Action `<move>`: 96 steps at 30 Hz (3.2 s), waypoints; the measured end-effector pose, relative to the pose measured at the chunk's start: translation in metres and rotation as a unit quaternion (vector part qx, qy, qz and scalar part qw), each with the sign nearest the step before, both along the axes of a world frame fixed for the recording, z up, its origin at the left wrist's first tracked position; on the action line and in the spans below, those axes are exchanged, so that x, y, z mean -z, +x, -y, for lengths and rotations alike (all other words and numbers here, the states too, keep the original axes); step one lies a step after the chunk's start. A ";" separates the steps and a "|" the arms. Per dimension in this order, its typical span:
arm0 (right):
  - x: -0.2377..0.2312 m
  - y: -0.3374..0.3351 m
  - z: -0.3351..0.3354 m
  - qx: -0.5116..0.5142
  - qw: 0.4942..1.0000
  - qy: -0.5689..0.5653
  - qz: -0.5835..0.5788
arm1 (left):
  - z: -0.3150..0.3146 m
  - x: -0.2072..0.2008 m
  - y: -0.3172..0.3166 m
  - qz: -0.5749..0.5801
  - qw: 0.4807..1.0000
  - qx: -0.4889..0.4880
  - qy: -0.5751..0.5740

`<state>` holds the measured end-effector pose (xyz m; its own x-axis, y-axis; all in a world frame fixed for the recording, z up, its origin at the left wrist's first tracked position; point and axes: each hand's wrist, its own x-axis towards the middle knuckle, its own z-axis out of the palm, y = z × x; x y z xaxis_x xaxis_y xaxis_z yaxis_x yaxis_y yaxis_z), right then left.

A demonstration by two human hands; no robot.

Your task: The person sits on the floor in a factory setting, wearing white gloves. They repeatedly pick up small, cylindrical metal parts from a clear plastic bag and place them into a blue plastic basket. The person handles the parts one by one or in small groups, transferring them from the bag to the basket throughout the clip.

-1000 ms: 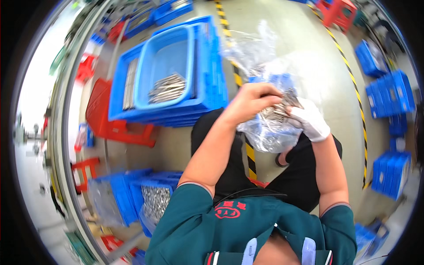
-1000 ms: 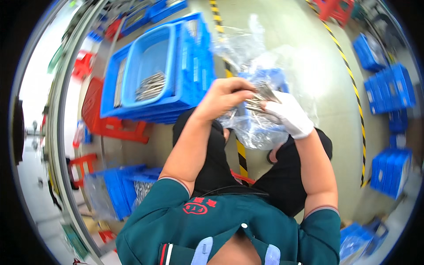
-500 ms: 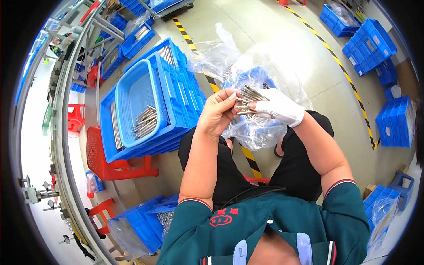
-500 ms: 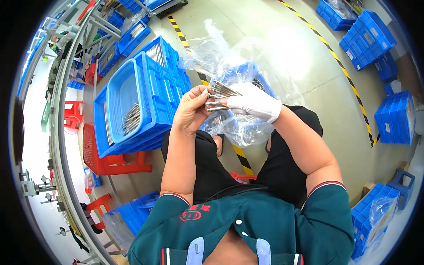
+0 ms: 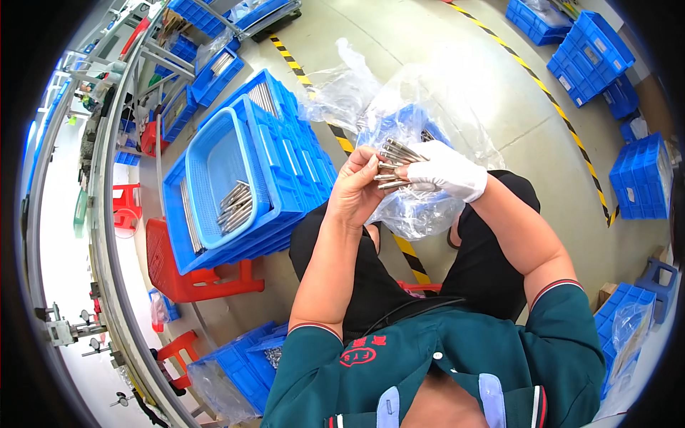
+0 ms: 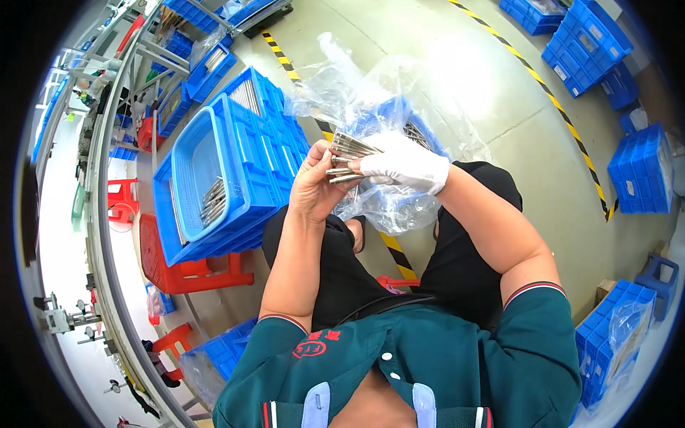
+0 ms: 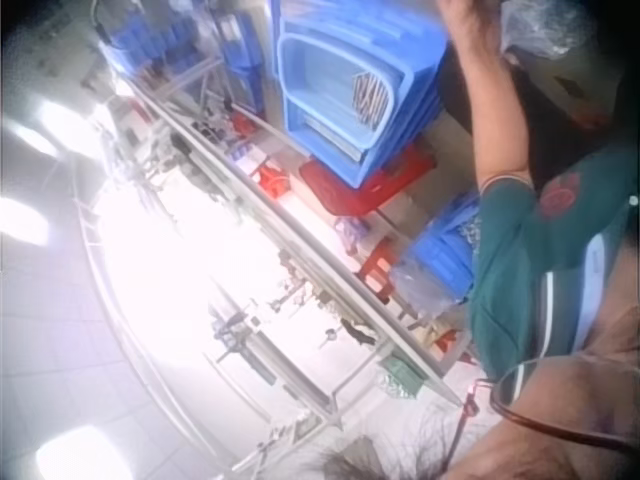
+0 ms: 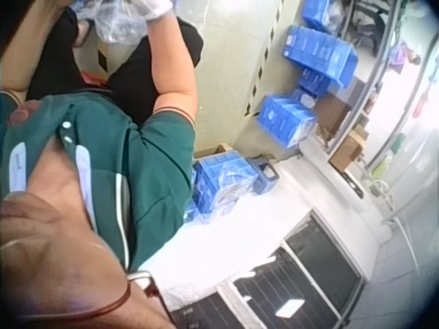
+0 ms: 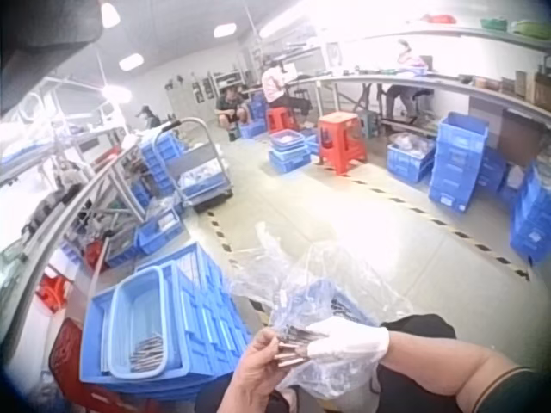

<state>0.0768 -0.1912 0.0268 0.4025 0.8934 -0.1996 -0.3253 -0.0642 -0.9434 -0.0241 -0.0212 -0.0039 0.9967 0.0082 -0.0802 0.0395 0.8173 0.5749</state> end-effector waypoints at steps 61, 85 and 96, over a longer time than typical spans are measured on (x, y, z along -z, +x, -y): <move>0.002 -0.004 -0.014 -0.040 0.962 -0.153 0.222 | -0.024 -0.019 -0.004 -0.050 0.929 -0.115 0.349; 0.015 -0.007 -0.020 -0.067 0.939 -0.154 0.299 | -0.025 -0.024 -0.003 -0.066 0.919 -0.144 0.362; 0.008 -0.008 -0.018 -0.087 0.940 -0.149 0.294 | -0.028 -0.024 -0.006 -0.066 0.915 -0.089 0.387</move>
